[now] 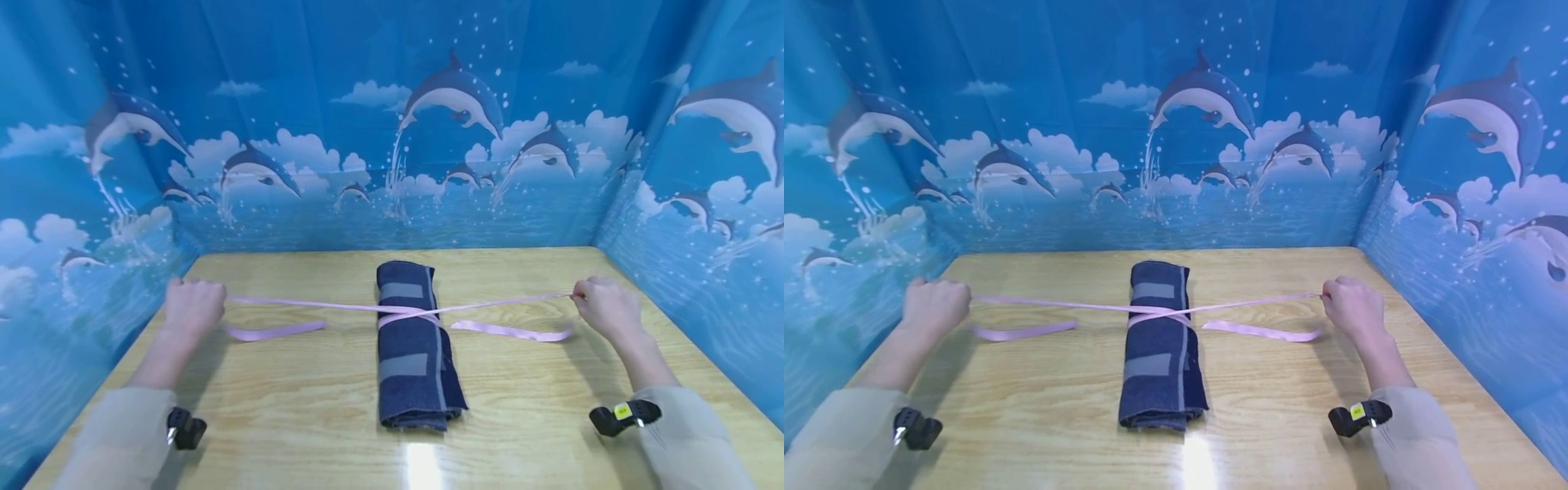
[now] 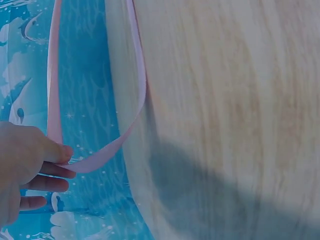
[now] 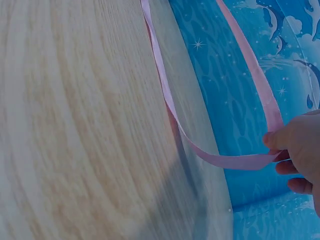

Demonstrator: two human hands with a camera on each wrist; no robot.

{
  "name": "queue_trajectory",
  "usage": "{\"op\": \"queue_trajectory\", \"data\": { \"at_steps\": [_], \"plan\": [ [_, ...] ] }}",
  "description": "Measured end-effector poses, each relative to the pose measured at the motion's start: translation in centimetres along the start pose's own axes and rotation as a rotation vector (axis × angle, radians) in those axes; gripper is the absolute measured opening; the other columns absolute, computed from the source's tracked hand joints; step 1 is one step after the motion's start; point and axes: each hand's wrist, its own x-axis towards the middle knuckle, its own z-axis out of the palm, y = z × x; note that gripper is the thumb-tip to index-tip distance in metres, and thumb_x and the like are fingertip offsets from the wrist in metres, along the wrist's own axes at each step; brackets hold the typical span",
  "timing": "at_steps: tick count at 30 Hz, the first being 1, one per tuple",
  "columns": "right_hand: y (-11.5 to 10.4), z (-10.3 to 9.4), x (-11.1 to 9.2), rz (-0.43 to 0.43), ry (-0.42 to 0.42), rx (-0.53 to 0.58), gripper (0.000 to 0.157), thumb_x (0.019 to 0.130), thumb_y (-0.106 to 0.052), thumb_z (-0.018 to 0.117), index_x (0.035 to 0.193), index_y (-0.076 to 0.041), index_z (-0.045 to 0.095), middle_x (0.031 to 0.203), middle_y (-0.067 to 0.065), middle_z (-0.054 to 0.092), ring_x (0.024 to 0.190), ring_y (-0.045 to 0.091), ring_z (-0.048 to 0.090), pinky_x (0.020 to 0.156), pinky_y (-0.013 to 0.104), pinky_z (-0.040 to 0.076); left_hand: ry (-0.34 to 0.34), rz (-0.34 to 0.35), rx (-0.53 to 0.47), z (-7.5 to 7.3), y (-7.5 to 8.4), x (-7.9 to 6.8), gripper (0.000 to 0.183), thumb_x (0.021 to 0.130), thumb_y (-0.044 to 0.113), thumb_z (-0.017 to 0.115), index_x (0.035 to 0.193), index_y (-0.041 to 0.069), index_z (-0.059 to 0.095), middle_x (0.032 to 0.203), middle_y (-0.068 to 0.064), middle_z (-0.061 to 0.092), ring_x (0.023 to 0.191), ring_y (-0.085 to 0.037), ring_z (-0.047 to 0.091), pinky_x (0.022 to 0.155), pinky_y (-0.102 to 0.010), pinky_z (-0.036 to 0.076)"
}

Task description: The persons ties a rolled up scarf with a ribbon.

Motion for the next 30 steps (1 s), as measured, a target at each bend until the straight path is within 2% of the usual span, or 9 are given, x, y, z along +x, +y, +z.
{"op": "queue_trajectory", "data": {
  "at_steps": [4, 11, 17, 20, 25, 30],
  "plan": [
    [0.3, 0.1, 0.1, 0.014, -0.091, -0.02, 0.005, 0.08, -0.009, 0.064, 0.078, -0.006, 0.067, 0.072, 0.007, 0.06, 0.065, 0.032, 0.057, 0.043, 0.042, 0.037, -0.041, 0.005, -0.001, 0.5, -0.1, 0.0, 0.017, 0.074, -0.002, 0.056, 0.059, 0.007, 0.057, 0.057, -0.009, 0.055, 0.058, -0.03, 0.055, 0.068, -0.053, 0.04],
    [0.6, 0.4, 0.1, 0.028, -0.196, -0.034, 0.009, 0.082, -0.009, 0.061, 0.074, -0.011, 0.064, 0.07, 0.006, 0.061, 0.065, 0.03, 0.058, 0.045, 0.042, 0.037, -0.043, 0.01, -0.022, 1.6, -0.2, 0.1, 0.014, 0.07, 0.003, 0.068, 0.061, 0.007, 0.058, 0.061, -0.011, 0.059, 0.057, -0.031, 0.056, 0.064, -0.049, 0.04],
    [0.6, 1.2, 0.2, 0.026, -0.292, -0.024, 0.02, 0.084, -0.01, 0.056, 0.065, -0.016, 0.056, 0.065, 0.001, 0.055, 0.06, 0.021, 0.052, 0.048, 0.04, 0.038, -0.077, 0.043, 0.028, 3.1, 0.2, 0.4, 0.019, 0.07, -0.003, 0.057, 0.058, 0.011, 0.054, 0.059, -0.007, 0.057, 0.055, -0.028, 0.056, 0.061, -0.048, 0.043],
    [0.5, 1.8, 0.4, 0.022, -0.317, -0.034, 0.024, 0.085, -0.01, 0.056, 0.062, -0.017, 0.052, 0.063, 0.0, 0.053, 0.059, 0.019, 0.048, 0.049, 0.041, 0.038, -0.107, 0.059, 0.042, 3.8, 0.6, 0.7, 0.019, 0.071, -0.003, 0.057, 0.059, 0.012, 0.056, 0.061, -0.006, 0.058, 0.057, -0.027, 0.056, 0.065, -0.05, 0.043],
    [0.2, 2.6, 0.9, 0.001, -0.343, -0.068, 0.028, 0.083, -0.009, 0.054, 0.056, -0.018, 0.052, 0.063, 0.0, 0.054, 0.06, 0.019, 0.051, 0.049, 0.041, 0.041, -0.142, 0.094, 0.088, 4.4, 1.2, 1.2, 0.019, 0.078, 0.003, 0.063, 0.062, 0.011, 0.057, 0.059, -0.004, 0.058, 0.056, -0.022, 0.055, 0.066, -0.047, 0.044],
    [-0.3, 3.0, 1.1, -0.014, -0.371, -0.084, 0.031, 0.078, -0.006, 0.053, 0.049, -0.016, 0.05, 0.066, 0.0, 0.053, 0.069, 0.024, 0.052, 0.053, 0.039, 0.043, -0.174, 0.088, 0.111, 4.7, 1.7, 1.4, 0.016, 0.08, 0.005, 0.062, 0.065, 0.009, 0.06, 0.063, -0.005, 0.059, 0.058, -0.023, 0.056, 0.068, -0.046, 0.044]
  ]
}}
